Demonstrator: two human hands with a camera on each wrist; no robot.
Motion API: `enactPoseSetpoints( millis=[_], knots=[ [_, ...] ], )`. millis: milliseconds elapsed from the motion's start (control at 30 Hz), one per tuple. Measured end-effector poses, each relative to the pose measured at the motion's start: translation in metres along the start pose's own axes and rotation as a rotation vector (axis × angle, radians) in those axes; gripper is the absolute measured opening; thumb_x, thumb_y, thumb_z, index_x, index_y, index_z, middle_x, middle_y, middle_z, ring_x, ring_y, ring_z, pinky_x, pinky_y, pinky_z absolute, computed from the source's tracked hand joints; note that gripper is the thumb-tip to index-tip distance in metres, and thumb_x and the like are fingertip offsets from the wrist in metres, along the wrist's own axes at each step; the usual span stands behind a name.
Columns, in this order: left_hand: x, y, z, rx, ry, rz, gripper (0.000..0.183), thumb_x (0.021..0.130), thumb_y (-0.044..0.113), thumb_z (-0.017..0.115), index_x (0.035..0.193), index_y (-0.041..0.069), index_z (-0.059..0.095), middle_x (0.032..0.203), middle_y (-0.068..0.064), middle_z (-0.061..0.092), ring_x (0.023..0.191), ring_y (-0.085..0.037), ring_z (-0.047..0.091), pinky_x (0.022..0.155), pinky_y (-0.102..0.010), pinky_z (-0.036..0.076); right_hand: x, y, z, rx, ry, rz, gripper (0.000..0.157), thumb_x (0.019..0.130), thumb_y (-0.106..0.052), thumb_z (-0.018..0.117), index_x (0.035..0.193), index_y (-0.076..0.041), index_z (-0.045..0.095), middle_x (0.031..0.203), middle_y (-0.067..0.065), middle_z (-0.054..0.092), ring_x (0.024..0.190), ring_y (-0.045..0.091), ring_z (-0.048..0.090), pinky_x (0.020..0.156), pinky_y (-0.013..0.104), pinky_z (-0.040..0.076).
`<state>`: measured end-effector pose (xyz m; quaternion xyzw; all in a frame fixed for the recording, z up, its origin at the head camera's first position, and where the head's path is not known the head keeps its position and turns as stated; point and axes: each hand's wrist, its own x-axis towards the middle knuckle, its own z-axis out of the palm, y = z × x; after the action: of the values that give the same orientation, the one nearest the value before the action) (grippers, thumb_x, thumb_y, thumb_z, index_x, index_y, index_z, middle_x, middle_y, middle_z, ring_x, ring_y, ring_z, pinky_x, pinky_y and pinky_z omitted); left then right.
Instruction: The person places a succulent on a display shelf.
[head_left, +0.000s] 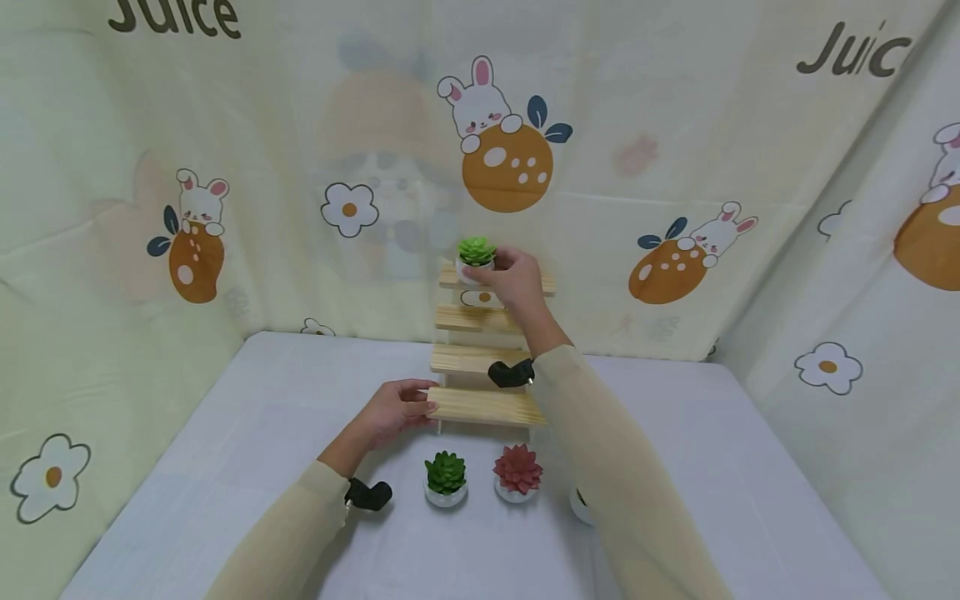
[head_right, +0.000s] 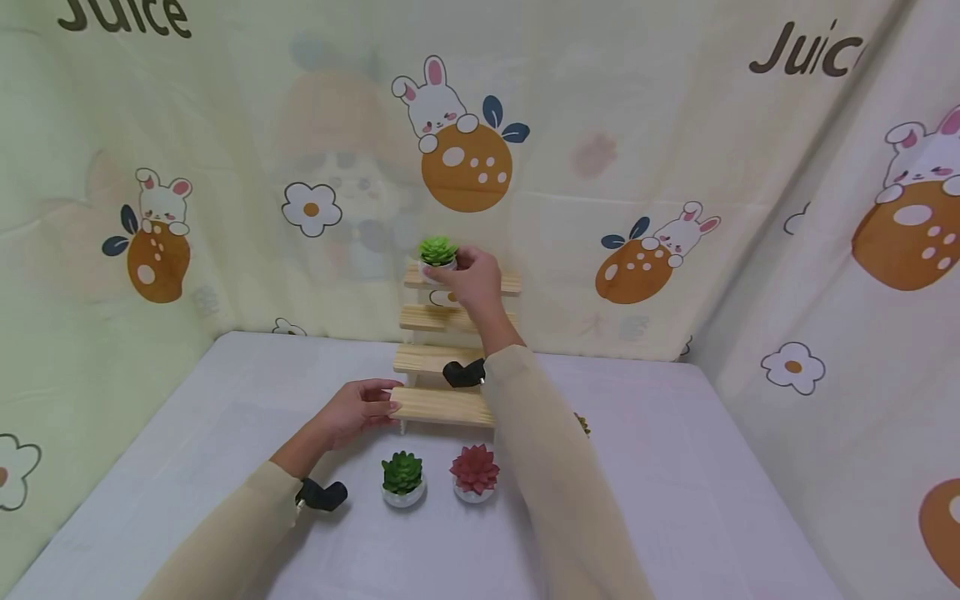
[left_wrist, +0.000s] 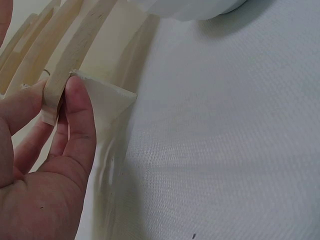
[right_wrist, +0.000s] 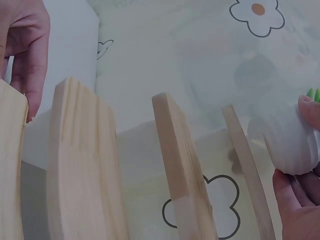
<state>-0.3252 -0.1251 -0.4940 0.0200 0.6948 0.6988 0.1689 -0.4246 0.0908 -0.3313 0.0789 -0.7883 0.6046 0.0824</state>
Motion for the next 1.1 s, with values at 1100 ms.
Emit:
enactPoseSetpoints(
  millis=[1100],
  knots=[
    [0.001, 0.000, -0.002, 0.004, -0.004, -0.013, 0.048, 0.096, -0.001, 0.069, 0.142, 0.001, 0.058, 0.119, -0.017, 0.062, 0.095, -0.019, 0.069, 0.088, -0.035, 0.064, 0.012, 0.007, 0.017, -0.105, 0.117, 0.040, 0.047, 0.082, -0.030, 0.089, 0.119, -0.006, 0.073, 0.117, 0.012, 0.073, 0.102, 0.024, 0.067, 0.079, 0.034, 0.060]
  ],
)
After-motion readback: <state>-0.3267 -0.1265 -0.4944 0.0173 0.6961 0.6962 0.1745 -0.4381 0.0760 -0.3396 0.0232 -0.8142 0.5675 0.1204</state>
